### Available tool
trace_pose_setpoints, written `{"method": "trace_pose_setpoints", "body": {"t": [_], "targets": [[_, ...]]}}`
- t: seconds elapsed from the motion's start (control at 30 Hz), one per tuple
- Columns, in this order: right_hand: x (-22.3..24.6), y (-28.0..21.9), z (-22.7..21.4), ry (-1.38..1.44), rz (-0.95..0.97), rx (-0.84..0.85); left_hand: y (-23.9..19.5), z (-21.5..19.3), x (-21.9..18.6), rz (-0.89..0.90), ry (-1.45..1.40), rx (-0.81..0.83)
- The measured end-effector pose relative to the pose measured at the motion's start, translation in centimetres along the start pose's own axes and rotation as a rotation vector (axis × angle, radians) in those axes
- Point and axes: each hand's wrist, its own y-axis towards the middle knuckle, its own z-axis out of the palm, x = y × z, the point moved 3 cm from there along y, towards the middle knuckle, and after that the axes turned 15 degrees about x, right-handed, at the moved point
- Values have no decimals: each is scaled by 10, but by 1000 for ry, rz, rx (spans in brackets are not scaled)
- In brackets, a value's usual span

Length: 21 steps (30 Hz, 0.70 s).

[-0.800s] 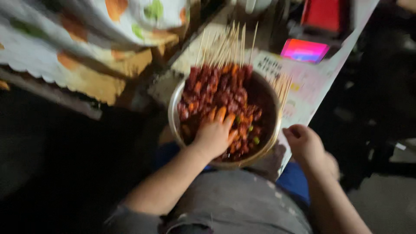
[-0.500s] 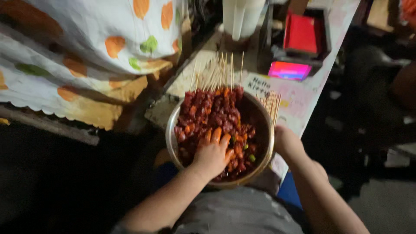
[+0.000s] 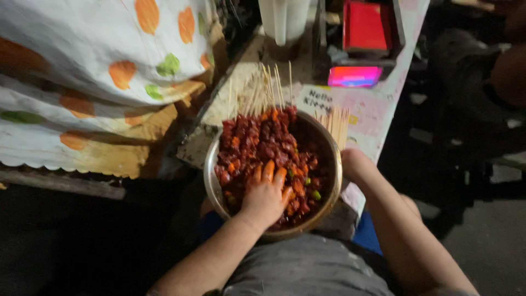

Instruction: The person threads chunks of marinated meat onto wooden skewers by hand from a metal bowl.

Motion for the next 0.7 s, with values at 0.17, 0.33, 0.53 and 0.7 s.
{"method": "trace_pose_setpoints", "body": {"t": [0.17,0.33,0.53,0.7], "targets": [[15,-10,-7,-161,-79,-46,-6,-3,0,-8,-65,16],[19,0,-11,-67,11,23,-7,-3,0,-10,-24,-6],[13,5,-16,-112,-56,52,-4,1,1,-16,-32,-7],[8,-14,-8,323,-3,32,-4,2,1,-2,6,5]]}}
